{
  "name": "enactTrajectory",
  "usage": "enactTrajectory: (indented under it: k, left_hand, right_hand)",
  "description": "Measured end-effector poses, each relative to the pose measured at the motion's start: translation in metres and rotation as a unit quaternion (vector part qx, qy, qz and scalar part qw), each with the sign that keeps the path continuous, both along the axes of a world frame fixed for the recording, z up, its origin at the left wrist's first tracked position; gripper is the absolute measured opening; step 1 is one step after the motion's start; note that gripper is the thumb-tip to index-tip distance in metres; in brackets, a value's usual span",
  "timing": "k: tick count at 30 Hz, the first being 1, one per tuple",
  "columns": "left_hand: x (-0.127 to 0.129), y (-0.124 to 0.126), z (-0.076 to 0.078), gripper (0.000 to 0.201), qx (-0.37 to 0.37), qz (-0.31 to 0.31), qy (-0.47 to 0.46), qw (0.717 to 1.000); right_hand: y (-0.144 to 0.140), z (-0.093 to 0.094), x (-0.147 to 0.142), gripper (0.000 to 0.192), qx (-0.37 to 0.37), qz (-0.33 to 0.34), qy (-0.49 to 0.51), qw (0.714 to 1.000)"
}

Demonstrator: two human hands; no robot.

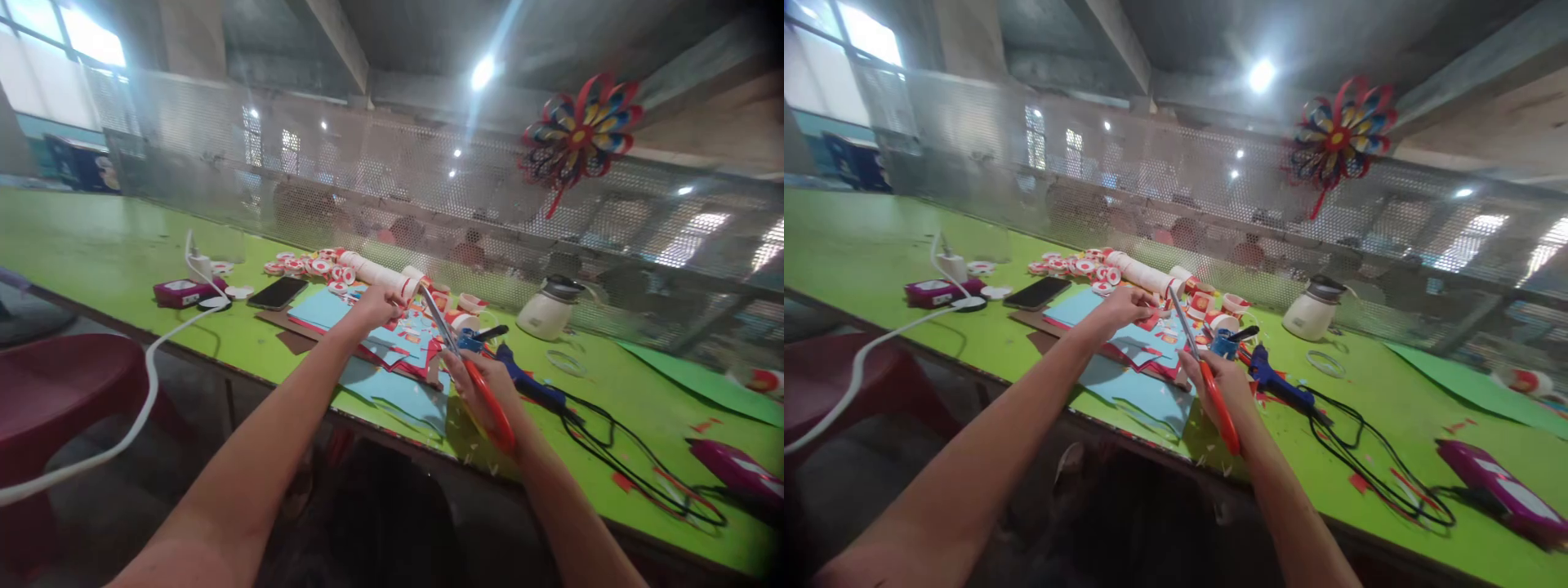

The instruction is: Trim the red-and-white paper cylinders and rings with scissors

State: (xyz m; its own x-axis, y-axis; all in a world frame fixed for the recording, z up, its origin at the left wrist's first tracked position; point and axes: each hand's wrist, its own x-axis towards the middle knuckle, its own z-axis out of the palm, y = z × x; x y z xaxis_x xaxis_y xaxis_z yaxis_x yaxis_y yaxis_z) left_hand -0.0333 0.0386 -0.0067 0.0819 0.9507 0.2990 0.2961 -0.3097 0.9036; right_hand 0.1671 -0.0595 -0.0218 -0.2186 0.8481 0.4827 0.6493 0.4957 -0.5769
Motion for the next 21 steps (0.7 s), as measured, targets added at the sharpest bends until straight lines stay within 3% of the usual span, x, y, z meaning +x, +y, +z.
enactTrajectory:
  k: [5, 9, 15, 21]
  left_hand:
    - [-0.001, 0.008, -0.01, 0.027, -0.015, -0.016, 0.161, 0.987]
    - [-0.002, 0.01, -0.014, 0.031, 0.005, 0.013, 0.238, 0.971]
    - [-0.006, 0.016, -0.017, 0.014, 0.028, 0.074, 0.309, 0.948]
    - [-0.006, 0.019, -0.017, 0.013, 0.031, 0.094, 0.336, 0.937]
  right_hand:
    - [-0.002, 0.001, 0.001, 0.042, -0.003, -0.001, 0.009, 1.0]
    - [-0.003, 0.002, 0.0, 0.04, 0.002, 0.003, 0.018, 1.0]
    - [0.0, -0.002, 0.003, 0.042, 0.02, 0.011, 0.014, 1.0]
    - [0.003, -0.003, 0.005, 0.036, 0.018, 0.001, 0.018, 1.0]
